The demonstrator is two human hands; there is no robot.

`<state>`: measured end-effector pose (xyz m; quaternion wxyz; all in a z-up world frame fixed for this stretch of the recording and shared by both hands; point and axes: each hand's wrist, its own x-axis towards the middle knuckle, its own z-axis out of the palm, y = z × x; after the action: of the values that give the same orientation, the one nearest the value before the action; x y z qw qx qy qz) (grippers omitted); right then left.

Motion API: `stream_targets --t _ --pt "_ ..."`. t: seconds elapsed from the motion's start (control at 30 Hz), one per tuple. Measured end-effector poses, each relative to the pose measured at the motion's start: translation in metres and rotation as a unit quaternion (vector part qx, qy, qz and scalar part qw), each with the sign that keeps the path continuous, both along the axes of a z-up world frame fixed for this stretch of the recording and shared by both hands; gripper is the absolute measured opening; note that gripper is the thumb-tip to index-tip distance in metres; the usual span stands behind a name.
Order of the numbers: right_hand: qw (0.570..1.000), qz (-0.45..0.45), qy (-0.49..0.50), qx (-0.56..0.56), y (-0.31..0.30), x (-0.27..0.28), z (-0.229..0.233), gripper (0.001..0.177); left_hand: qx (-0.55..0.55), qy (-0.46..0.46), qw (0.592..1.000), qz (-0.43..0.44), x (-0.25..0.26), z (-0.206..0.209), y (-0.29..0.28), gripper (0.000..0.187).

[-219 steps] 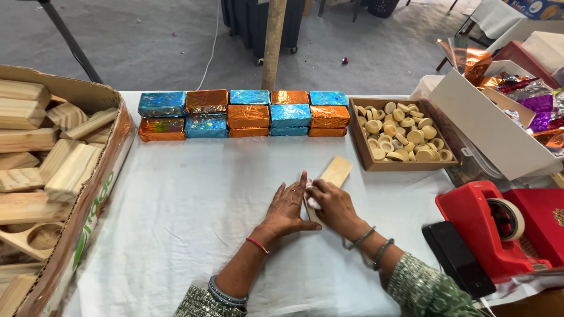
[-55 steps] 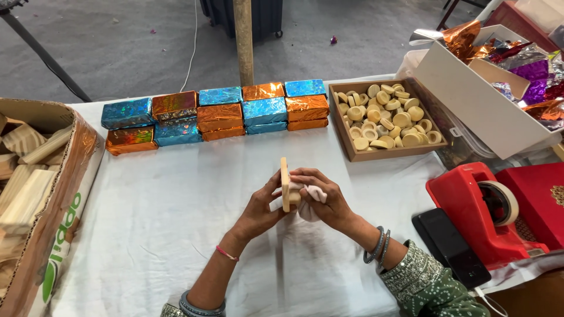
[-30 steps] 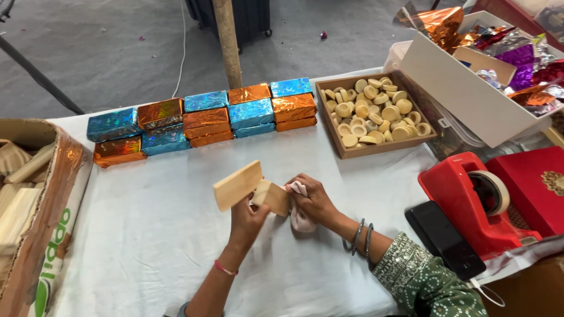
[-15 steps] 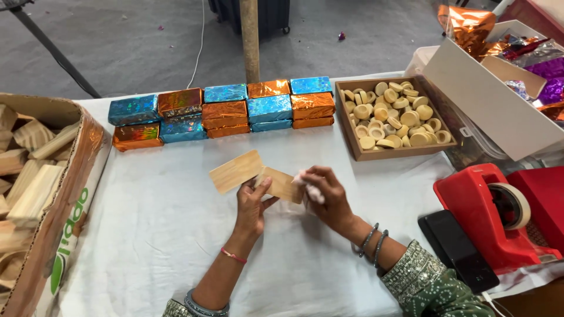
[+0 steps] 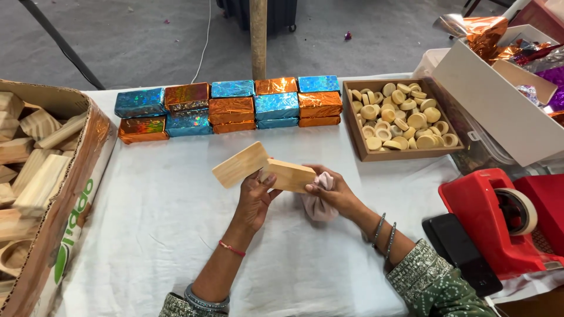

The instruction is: Cleaning and assembling small wooden candle holders or toy components using a cloth.

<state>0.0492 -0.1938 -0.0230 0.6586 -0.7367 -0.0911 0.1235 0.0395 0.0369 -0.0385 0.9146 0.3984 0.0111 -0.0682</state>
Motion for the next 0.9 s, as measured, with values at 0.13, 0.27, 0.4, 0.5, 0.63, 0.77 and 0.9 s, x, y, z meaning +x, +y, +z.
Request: stream_targets --t 0.13,0.27,0.4,0.5,0.63,0.77,0.9 --pt "0.987 -0.002 -0.146 -0.066 0.004 -0.004 -0.011 0.037 0.038 0.006 0.999 -0.028 0.005 -0.003 0.009 0.060" --pt "0.864 -0.042 -0.456 -0.210 0.011 -0.014 0.003 0.041 0.046 0.100 0.993 0.030 0.014 -0.011 0.025 0.073" --pt "0.804 -0.044 -0.517 -0.289 0.009 -0.009 -0.005 0.039 0.036 0.154 0.986 0.052 0.024 -0.011 0.043 0.064" --pt "0.797 -0.031 -0.528 -0.293 0.008 -0.008 -0.012 0.036 0.137 0.109 0.984 0.030 0.026 -0.027 0.055 0.054" --pt "0.835 -0.020 -0.467 -0.291 0.006 -0.004 -0.010 0.040 0.198 0.110 0.971 0.073 0.009 -0.025 0.067 0.048" --pt "0.925 -0.020 -0.295 -0.240 0.005 0.000 0.012 0.050 0.213 0.141 0.963 0.083 -0.005 -0.033 0.078 0.044" --pt "0.923 -0.003 -0.297 -0.245 -0.002 0.002 0.007 0.059 0.232 0.165 0.955 0.080 -0.008 -0.026 0.077 0.046"
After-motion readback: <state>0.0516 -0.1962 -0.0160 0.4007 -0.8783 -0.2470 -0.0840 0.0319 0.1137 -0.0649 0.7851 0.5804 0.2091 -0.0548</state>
